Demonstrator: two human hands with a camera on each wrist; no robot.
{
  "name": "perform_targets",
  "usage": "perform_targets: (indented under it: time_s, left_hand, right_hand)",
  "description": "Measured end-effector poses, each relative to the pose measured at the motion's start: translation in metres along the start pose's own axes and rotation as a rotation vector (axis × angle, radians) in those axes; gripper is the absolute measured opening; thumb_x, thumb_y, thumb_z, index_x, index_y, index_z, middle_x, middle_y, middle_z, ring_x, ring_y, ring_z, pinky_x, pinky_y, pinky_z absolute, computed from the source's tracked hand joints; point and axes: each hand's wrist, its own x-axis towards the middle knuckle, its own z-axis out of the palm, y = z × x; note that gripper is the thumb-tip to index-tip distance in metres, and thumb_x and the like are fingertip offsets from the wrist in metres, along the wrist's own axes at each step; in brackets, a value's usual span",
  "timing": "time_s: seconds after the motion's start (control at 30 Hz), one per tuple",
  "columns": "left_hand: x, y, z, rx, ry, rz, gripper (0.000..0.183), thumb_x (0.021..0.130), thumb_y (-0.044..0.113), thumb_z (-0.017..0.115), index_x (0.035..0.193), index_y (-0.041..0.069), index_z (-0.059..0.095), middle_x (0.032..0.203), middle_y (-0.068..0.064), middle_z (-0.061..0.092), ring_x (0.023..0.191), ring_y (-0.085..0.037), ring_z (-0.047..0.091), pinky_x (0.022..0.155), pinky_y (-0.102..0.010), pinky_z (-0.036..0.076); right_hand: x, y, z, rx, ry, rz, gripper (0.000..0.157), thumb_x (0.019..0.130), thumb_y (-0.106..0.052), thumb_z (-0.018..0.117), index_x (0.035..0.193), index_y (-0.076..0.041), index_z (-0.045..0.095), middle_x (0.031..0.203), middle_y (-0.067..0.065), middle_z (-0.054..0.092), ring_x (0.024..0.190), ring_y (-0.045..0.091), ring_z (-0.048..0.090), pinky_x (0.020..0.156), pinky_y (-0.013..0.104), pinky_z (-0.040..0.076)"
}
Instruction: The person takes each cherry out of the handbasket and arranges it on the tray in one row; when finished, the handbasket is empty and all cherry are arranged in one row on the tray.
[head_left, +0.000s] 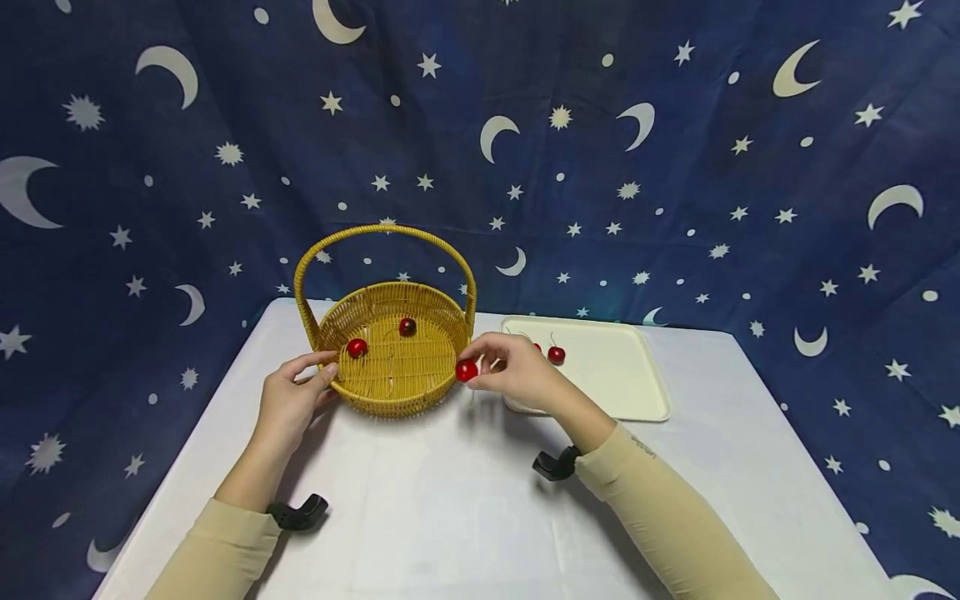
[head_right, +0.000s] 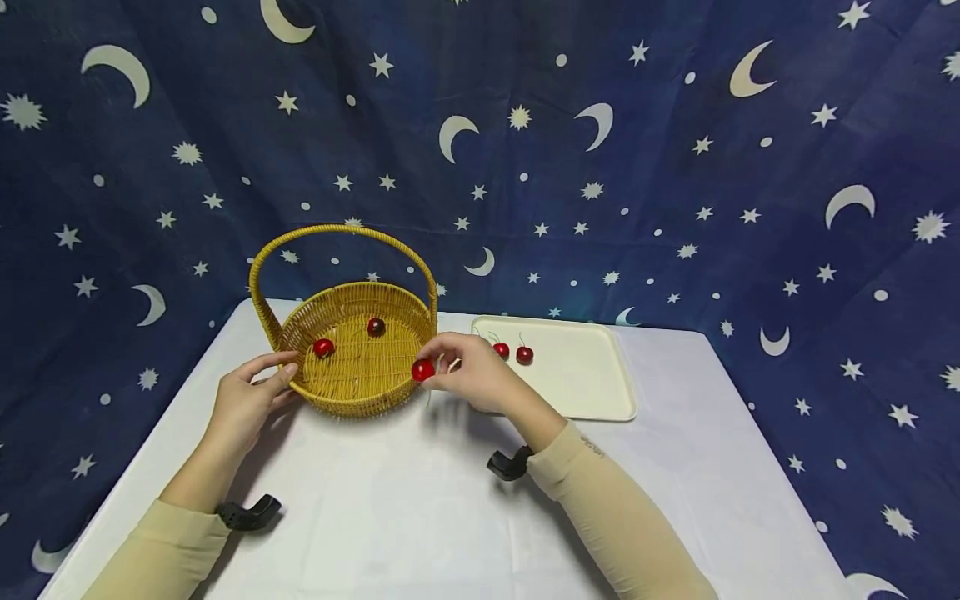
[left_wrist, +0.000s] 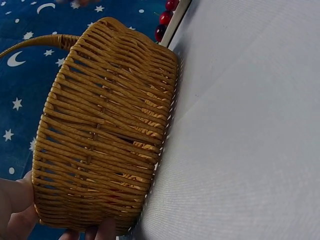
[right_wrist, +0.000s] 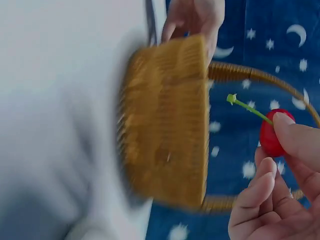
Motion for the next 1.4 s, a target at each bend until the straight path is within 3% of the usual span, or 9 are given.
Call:
perform_targets:
  time_s: [0.3, 0.43, 0.63, 0.9, 1.0, 1.2, 1.4]
  left_hand:
    - [0.000, 0.000, -0.005, 0.001, 0.009, -0.005, 0.042, 0.108, 0.021, 0.067, 0.147, 0.005, 0.065, 0.162, -0.014, 0.043, 0.106, -0.003, 0.071, 0.090, -0.022, 0.066]
    - [0.001, 0.000, -0.005, 0.007, 0.007, -0.003, 0.042, 0.108, 0.021, 0.068, 0.147, 0.005, 0.065, 0.162, -0.015, 0.043, 0.106, -0.004, 0.071, 0.090, -0.021, 0.066]
    - [0.001, 0.001, -0.003, 0.013, 0.005, -0.005, 0.042, 0.109, 0.022, 0.067, 0.147, 0.005, 0.065, 0.162, -0.014, 0.042, 0.105, -0.002, 0.070, 0.092, -0.023, 0.066]
    - [-0.001, 0.001, 0.001, 0.013, 0.006, -0.013, 0.041, 0.108, 0.022, 0.067, 0.146, 0.004, 0.065, 0.161, -0.016, 0.043, 0.102, -0.001, 0.069, 0.091, -0.024, 0.066]
    - [-0.001, 0.000, 0.001, 0.021, 0.012, -0.015, 0.040, 0.108, 0.021, 0.067, 0.146, 0.006, 0.066, 0.161, -0.014, 0.043, 0.103, -0.002, 0.070, 0.091, -0.023, 0.066]
    - [0.000, -0.001, 0.002, 0.008, 0.001, -0.021, 0.042, 0.109, 0.022, 0.067, 0.147, 0.006, 0.065, 0.161, -0.014, 0.043, 0.106, -0.004, 0.071, 0.094, -0.026, 0.066]
    - [0.000, 0.001, 0.001, 0.002, 0.007, -0.005, 0.041, 0.109, 0.021, 0.067, 0.147, 0.005, 0.065, 0.161, -0.014, 0.043, 0.101, 0.000, 0.071, 0.091, -0.024, 0.066]
  right_hand:
    - [-0.041, 0.078, -0.054, -0.144, 0.080, 0.140, 0.033, 0.083, -0.003, 0.087, 0.114, -0.012, 0.079, 0.105, 0.006, 0.078, 0.086, 0.015, 0.065, 0.071, 0.024, 0.056]
    - [-0.046, 0.107, -0.080, -0.211, 0.128, 0.243, 0.032, 0.086, -0.006, 0.088, 0.116, -0.013, 0.079, 0.110, 0.009, 0.077, 0.086, 0.018, 0.066, 0.072, 0.025, 0.056]
    - [-0.042, 0.139, -0.108, -0.221, 0.183, 0.337, 0.032, 0.089, -0.006, 0.086, 0.120, -0.008, 0.077, 0.114, 0.018, 0.075, 0.089, 0.024, 0.066, 0.067, 0.027, 0.057]
    - [-0.032, 0.161, -0.115, -0.242, 0.173, 0.399, 0.034, 0.090, -0.006, 0.085, 0.123, -0.005, 0.076, 0.110, 0.016, 0.073, 0.096, 0.027, 0.065, 0.072, 0.027, 0.055]
    - [-0.029, 0.164, -0.115, -0.242, 0.143, 0.410, 0.034, 0.091, -0.007, 0.084, 0.124, -0.005, 0.076, 0.108, 0.014, 0.072, 0.095, 0.026, 0.063, 0.071, 0.027, 0.054]
    - [-0.028, 0.168, -0.117, -0.260, 0.160, 0.432, 0.035, 0.090, -0.007, 0.084, 0.124, -0.005, 0.075, 0.108, 0.014, 0.073, 0.097, 0.026, 0.064, 0.074, 0.026, 0.053]
    - [-0.028, 0.168, -0.120, -0.232, 0.154, 0.428, 0.041, 0.089, -0.006, 0.085, 0.128, -0.004, 0.074, 0.110, 0.016, 0.072, 0.098, 0.027, 0.064, 0.072, 0.027, 0.055]
